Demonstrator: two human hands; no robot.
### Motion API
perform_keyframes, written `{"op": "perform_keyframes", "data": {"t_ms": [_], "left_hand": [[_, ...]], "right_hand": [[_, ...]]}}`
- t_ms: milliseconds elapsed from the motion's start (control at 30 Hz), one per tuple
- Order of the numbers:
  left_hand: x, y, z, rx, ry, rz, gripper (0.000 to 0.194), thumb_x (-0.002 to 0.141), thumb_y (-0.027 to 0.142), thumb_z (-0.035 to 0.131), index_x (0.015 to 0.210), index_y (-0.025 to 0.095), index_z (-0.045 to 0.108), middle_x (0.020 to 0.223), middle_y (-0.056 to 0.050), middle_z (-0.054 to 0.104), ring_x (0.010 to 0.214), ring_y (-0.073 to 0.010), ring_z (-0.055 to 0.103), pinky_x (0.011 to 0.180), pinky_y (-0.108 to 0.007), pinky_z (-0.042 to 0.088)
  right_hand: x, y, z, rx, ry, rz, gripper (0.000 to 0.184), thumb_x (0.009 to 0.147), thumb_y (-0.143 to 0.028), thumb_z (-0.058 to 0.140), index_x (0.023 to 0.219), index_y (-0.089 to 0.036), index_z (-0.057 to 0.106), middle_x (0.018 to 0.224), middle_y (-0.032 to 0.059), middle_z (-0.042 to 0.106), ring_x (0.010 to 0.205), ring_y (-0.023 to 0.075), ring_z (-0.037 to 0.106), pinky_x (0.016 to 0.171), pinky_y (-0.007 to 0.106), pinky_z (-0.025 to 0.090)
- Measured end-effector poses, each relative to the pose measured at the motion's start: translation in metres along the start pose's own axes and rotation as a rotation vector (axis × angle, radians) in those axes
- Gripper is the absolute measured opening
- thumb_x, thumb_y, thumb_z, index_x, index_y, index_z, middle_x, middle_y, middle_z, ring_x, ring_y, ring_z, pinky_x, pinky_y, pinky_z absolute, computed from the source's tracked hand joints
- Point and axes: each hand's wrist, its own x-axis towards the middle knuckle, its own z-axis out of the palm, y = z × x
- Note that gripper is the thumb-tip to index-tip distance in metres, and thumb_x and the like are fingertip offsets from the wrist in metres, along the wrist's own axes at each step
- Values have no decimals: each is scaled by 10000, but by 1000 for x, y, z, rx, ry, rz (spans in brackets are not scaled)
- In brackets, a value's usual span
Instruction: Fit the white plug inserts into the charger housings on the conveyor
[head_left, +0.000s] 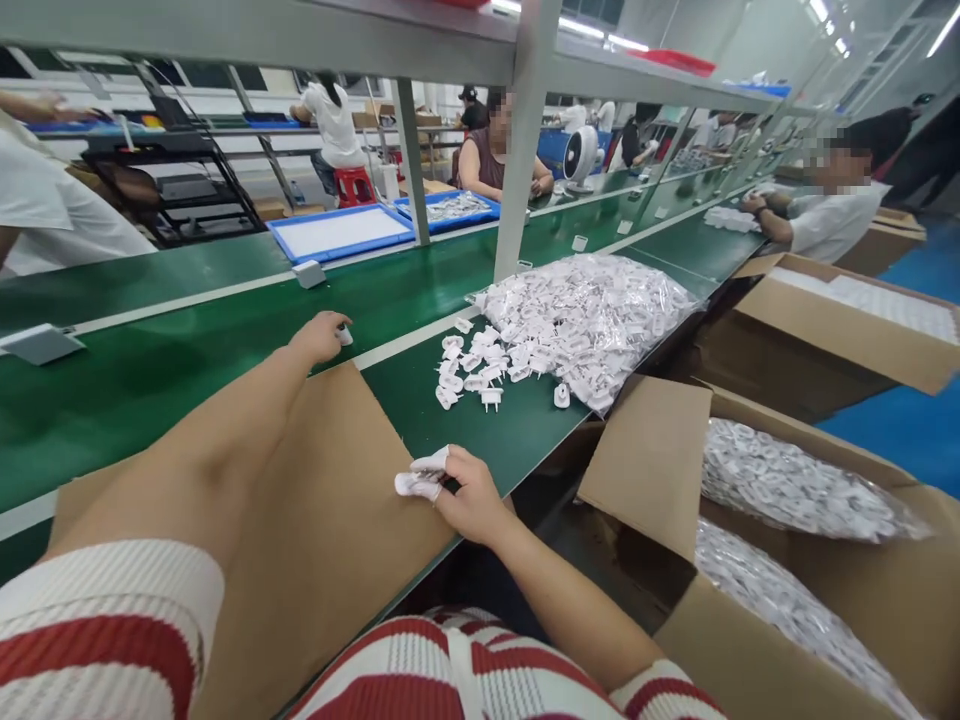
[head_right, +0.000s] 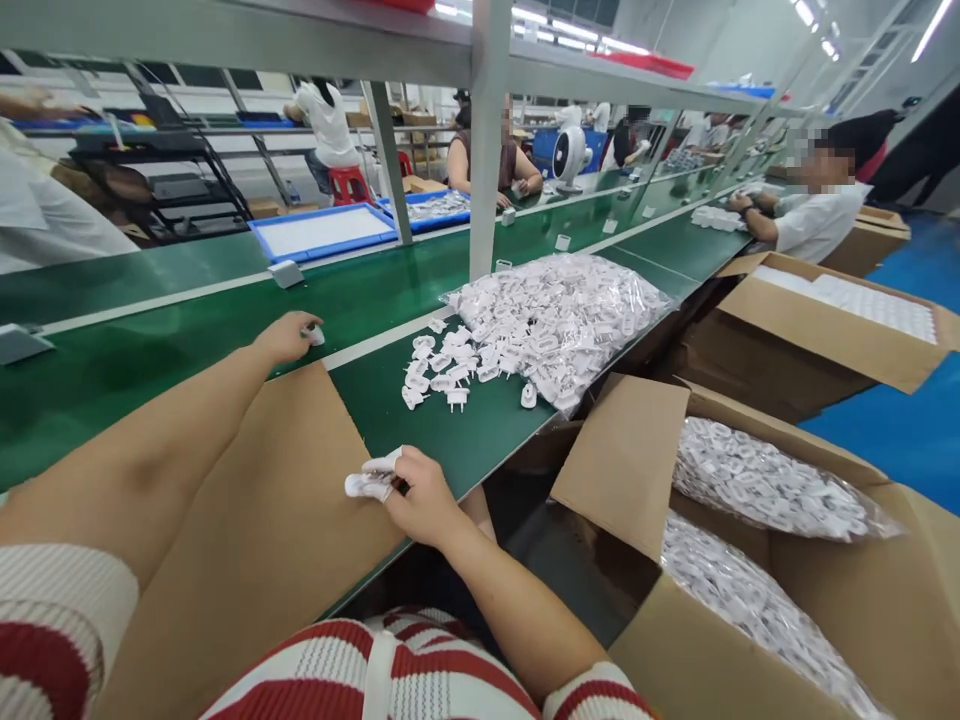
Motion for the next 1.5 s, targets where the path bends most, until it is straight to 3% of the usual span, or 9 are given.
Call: {"op": "perform_keyframes", "data": {"t_ms": [67, 167, 300, 500, 667, 800, 933, 1033, 1500], "left_hand": [[-6, -9, -1, 101, 40, 28, 693, 1010, 382, 245, 801, -208, 542, 1302, -227, 602, 1216, -247, 616, 866, -155, 482], [-32, -13, -7, 182, 54, 66, 706, 967, 379, 186, 627, -166, 478, 1269, -258, 599, 1280, -291, 547, 788, -117, 458], [-105, 4, -17, 145, -68, 98, 816, 928, 419, 92, 895, -264, 536, 1192, -123, 636, 1251, -263, 556, 791, -151, 432], [-257, 26, -14, -90, -225, -96, 563, 985, 575, 551, 1196, 84, 731, 1079, -32, 742, 967, -186, 686, 777, -190, 473], [-334, 31, 9, -313, -46, -327, 404, 936, 594, 652, 1111, 248, 766, 1066, -46, 746, 892, -254, 667, 770, -322, 492], [-355, 34, 32, -563, 94, -427, 470, 879, 591, 727, 1190, 240, 757, 1135, -66, 739, 954, -250, 669, 850, -335, 516], [-359, 37, 43, -784, 199, -546, 496, 813, 522, 820, 1210, 231, 762, 951, -48, 740, 789, -202, 635, 753, -305, 516], [-359, 36, 48, -826, 231, -529, 459, 814, 486, 828, 1185, 221, 775, 856, -36, 713, 722, -177, 597, 689, -284, 490], [-364, 31, 63, -851, 299, -385, 449, 908, 451, 772, 1307, 253, 720, 945, -18, 726, 688, -136, 564, 682, -255, 490]], "right_hand": [[1, 0, -2, 64, 69, 70, 232, 832, -401, 819, 1018, -261, 810, 890, 19, 698, 758, 148, 659, 720, 292, 559], [4, 2, -5, 241, 159, 223, 303, 738, -437, 886, 961, -250, 803, 896, 17, 722, 772, 155, 678, 707, 295, 563], [7, 0, -7, 383, 223, 362, 394, 650, -442, 920, 945, -222, 781, 858, 9, 753, 756, 151, 670, 698, 301, 571], [-2, -22, 1, 521, 167, 477, 419, 647, -422, 923, 975, -201, 784, 832, 14, 772, 669, 120, 650, 571, 238, 516], [-9, -42, 19, 507, -38, 390, 362, 710, -397, 908, 993, -227, 756, 933, 22, 774, 843, 166, 718, 734, 296, 592], [-12, -50, 32, 153, -151, 94, 172, 856, -376, 787, 948, -239, 741, 1006, 41, 720, 914, 178, 711, 827, 338, 594], [-17, -38, 37, -193, -229, 20, 320, 900, -393, 748, 1183, -248, 714, 1096, 64, 713, 894, 166, 712, 831, 332, 595], [-20, -30, 39, -249, -303, 70, 212, 906, -380, 748, 1051, -225, 747, 992, 49, 748, 858, 175, 724, 779, 317, 590], [-23, -71, 79, -592, -510, -358, 237, 959, -159, 579, 1128, -240, 723, 971, 67, 727, 975, 254, 624, 902, 420, 498]]}}
